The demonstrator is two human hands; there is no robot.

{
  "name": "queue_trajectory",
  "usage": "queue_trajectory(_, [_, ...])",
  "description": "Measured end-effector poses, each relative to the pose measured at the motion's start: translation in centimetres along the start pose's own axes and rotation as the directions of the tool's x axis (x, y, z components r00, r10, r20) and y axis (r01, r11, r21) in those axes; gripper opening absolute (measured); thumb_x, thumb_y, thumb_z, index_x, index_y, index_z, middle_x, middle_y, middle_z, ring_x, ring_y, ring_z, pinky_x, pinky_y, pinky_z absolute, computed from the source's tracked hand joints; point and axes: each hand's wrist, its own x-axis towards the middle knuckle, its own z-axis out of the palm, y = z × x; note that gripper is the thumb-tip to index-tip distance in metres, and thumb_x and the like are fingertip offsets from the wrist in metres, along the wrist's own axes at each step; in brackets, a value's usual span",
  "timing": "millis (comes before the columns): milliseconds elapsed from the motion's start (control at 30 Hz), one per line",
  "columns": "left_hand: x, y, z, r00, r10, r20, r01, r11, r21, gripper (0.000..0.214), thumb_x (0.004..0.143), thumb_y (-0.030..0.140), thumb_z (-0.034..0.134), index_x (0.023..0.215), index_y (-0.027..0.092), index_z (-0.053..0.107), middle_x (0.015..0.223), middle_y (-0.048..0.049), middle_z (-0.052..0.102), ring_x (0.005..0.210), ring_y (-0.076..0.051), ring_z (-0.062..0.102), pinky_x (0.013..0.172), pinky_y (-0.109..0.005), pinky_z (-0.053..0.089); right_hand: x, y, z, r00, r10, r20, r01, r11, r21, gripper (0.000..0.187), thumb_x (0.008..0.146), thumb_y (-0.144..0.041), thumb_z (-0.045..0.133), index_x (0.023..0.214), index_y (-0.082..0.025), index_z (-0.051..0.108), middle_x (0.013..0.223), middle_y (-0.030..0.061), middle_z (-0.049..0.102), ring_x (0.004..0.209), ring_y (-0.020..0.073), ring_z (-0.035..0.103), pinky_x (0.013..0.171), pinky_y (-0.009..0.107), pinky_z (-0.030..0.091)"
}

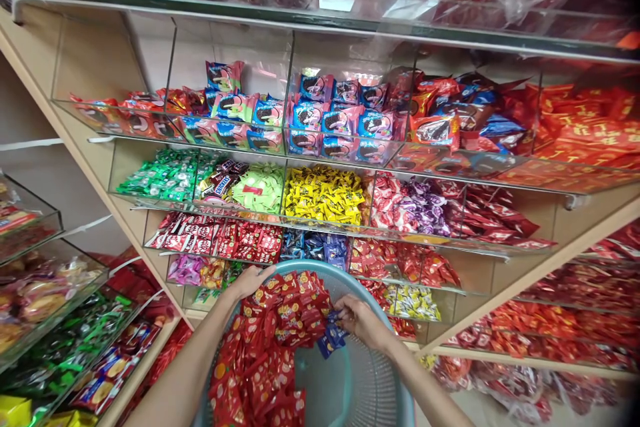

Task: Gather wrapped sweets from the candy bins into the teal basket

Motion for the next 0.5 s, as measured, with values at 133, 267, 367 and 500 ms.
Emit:
queue_trajectory(133, [0.3,-0.5,0.2,1.000,-0.022,-0.009,0.022,1.000,0.020,0.054,0.060,0.070,0.034,0.041,0.020,0.028,0.039,0.0069,0.020,0.041,-0.009,0.026,0.048,-0.024,0.019,-0.2,-0.8,-0.7,0.996,-0.069,-0.060,0.058,0.985,-0.160,0.014,0.071,-0.017,0.050,0.082,-0.018,0.057,0.078,0.0019,0.053,0.070,0.0124,0.049,0.063,0.023,0.038])
queue_trajectory(267, [0.7,-1.0,0.4,1.000,-0.023,-0.016,0.024,0.999,0.035,0.053,0.060,0.070,0.034,0.042,0.021,0.026,0.039,0.0066,0.022,0.041,-0.009,0.027,0.047,-0.023,0.019,-0.2,-1.7,-1.0,0.990,-0.083,-0.110,0.063,0.982,-0.179,0.019,0.078,-0.027,0.043,0.074,-0.018,0.058,0.076,0.0035,0.055,0.074,0.0138,0.051,0.067,0.025,0.038])
queue_trajectory(367, [0.8,-1.2,0.3,1.000,-0.013,-0.008,0.013,0.999,0.043,0.053,0.060,0.070,0.033,0.043,0.020,0.029,0.039,0.0062,0.024,0.041,-0.009,0.030,0.048,-0.023,0.020,-0.3,-1.5,-0.5,0.997,0.050,-0.060,-0.054,0.996,-0.065,0.023,0.080,-0.033,0.038,0.071,-0.017,0.052,0.063,0.0007,0.053,0.059,0.0121,0.052,0.057,0.024,0.040])
queue_trajectory(500, [0.8,-1.1,0.2,1.000,-0.018,0.005,0.018,0.999,0.041,0.052,0.061,0.069,0.033,0.044,0.020,0.031,0.039,0.0061,0.026,0.042,-0.010,0.031,0.048,-0.023,0.021,-0.8,-0.5,0.7,0.939,0.265,0.221,-0.311,0.927,0.209,0.014,0.073,-0.032,0.045,0.078,-0.019,0.042,0.056,-0.0053,0.048,0.044,0.0110,0.053,0.040,0.020,0.038])
